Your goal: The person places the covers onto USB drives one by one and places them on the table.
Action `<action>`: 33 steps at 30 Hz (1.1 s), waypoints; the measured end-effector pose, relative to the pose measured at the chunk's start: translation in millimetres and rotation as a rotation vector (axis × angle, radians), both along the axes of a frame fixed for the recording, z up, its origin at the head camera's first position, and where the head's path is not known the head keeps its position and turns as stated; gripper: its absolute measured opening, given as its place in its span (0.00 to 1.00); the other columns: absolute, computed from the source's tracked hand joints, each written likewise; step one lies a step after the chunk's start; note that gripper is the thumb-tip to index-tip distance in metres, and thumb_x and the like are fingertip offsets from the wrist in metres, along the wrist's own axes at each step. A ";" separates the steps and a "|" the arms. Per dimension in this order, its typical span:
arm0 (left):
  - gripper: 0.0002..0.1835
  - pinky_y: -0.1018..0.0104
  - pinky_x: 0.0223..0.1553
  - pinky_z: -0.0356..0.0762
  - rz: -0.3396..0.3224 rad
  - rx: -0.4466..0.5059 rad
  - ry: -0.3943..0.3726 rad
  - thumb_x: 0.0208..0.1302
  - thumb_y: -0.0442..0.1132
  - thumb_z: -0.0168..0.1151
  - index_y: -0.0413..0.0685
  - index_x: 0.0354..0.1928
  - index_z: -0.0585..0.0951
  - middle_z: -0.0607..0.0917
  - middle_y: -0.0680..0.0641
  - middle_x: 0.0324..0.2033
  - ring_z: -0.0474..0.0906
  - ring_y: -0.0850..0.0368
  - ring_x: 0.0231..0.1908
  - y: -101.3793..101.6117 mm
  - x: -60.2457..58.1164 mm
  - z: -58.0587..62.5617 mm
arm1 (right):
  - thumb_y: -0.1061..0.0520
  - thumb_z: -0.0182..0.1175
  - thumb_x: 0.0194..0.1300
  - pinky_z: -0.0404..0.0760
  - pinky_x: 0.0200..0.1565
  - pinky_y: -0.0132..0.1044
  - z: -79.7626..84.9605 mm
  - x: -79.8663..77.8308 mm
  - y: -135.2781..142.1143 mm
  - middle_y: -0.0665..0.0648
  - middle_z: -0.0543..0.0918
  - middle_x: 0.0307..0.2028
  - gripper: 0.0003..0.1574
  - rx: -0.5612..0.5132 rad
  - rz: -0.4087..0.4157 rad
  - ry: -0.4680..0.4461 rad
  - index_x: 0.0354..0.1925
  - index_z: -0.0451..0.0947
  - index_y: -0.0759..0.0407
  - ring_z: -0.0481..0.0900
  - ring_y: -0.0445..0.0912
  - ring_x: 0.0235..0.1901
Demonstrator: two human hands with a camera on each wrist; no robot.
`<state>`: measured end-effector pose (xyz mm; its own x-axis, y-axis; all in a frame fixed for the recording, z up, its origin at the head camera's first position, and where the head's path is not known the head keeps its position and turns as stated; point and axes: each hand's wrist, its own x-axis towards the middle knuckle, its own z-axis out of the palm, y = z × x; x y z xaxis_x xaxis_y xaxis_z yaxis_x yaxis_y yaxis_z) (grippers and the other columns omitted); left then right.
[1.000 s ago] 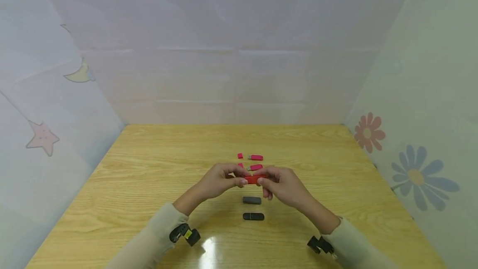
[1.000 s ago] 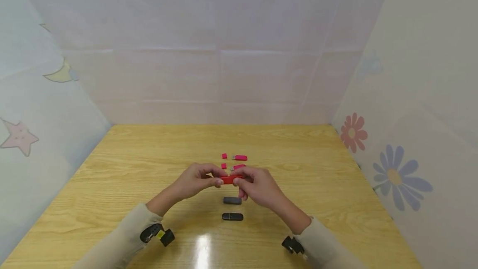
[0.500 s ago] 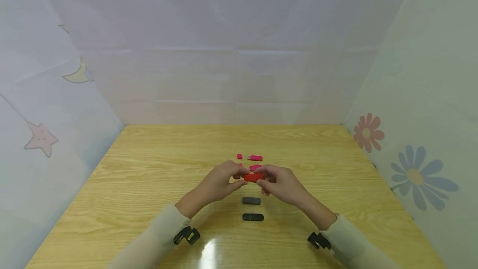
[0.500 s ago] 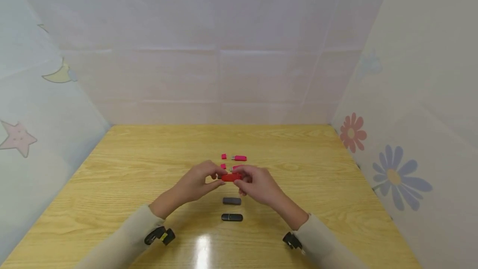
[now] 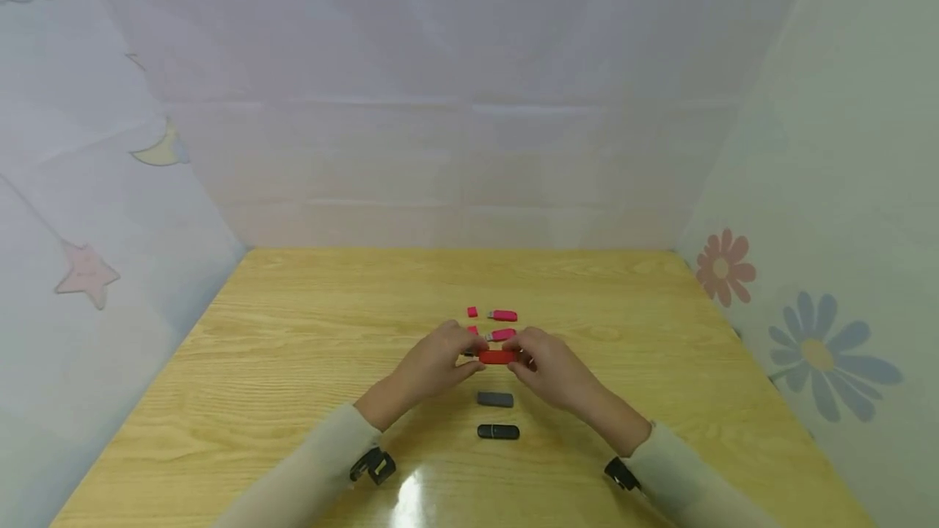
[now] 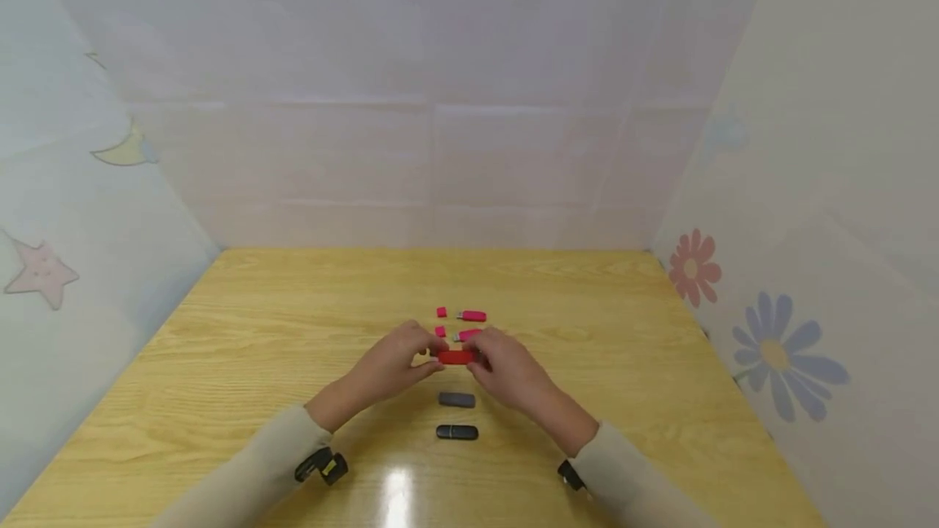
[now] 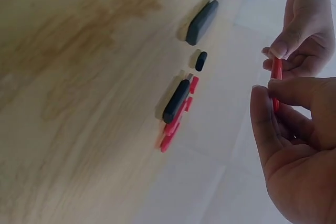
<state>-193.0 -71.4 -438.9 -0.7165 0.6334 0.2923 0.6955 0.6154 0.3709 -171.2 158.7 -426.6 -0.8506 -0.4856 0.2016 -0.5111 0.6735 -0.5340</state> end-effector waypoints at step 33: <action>0.07 0.68 0.46 0.79 0.066 -0.147 -0.035 0.68 0.42 0.69 0.49 0.44 0.88 0.87 0.55 0.38 0.77 0.61 0.41 7.9 -0.8 -25.2 | 0.60 0.68 0.65 0.79 0.38 0.41 -24.6 -11.3 -15.6 0.49 0.82 0.35 0.05 0.223 -0.073 -0.120 0.40 0.84 0.56 0.76 0.41 0.33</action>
<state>-193.8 -63.6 -464.1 -0.7663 0.6186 0.1737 0.6396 0.7090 0.2971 -182.5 143.0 -451.2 -0.8963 -0.4434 -0.0084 -0.3988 0.8141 -0.4221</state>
